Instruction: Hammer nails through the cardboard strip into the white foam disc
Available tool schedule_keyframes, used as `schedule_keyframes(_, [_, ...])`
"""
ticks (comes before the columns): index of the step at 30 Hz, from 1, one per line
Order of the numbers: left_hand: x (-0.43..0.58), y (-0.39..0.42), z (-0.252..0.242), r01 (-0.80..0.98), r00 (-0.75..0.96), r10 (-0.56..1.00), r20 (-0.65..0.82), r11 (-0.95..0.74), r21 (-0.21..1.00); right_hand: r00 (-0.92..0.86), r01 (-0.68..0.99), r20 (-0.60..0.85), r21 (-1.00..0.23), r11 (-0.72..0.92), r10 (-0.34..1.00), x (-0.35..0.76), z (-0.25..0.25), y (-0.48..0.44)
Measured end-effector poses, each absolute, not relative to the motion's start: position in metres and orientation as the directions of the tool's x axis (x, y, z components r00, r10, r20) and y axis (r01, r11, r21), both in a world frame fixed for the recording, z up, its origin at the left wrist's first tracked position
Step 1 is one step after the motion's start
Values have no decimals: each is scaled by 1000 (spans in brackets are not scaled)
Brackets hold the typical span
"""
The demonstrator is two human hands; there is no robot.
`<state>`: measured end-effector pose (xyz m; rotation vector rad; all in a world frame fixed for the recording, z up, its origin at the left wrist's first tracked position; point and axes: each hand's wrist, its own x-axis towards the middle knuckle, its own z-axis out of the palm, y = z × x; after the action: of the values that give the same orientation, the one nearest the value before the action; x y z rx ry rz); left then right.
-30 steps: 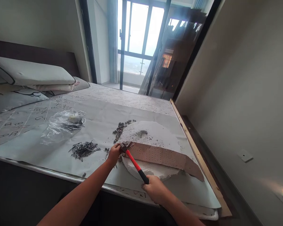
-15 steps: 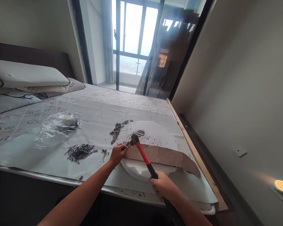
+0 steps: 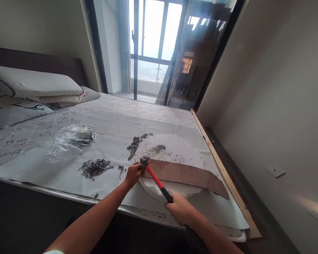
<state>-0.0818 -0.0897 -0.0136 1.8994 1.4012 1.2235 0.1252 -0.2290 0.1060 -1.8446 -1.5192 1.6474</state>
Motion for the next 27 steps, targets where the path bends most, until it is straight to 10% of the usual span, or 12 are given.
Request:
schedule_keyframes(7, [-87, -90, -11, 388, 23, 952, 305, -290, 875, -190, 536, -383, -812, -231, 904, 134, 112, -227])
schedule_keyframes(16, [-94, -85, -2, -36, -213, 977, -6, -1, 999, -133, 577, -465, -755, -313, 875, 127, 71, -221])
schedule_keyframes(22, [-153, -72, 9, 513, -273, 953, 132, 28, 858, -209, 261, -449, -882, -393, 869, 129, 76, -238])
schedule_keyframes(27, [-170, -82, -23, 849, 9, 989, -146, 70, 524, -275, -51, -431, -886, -461, 859, 119, 52, -238])
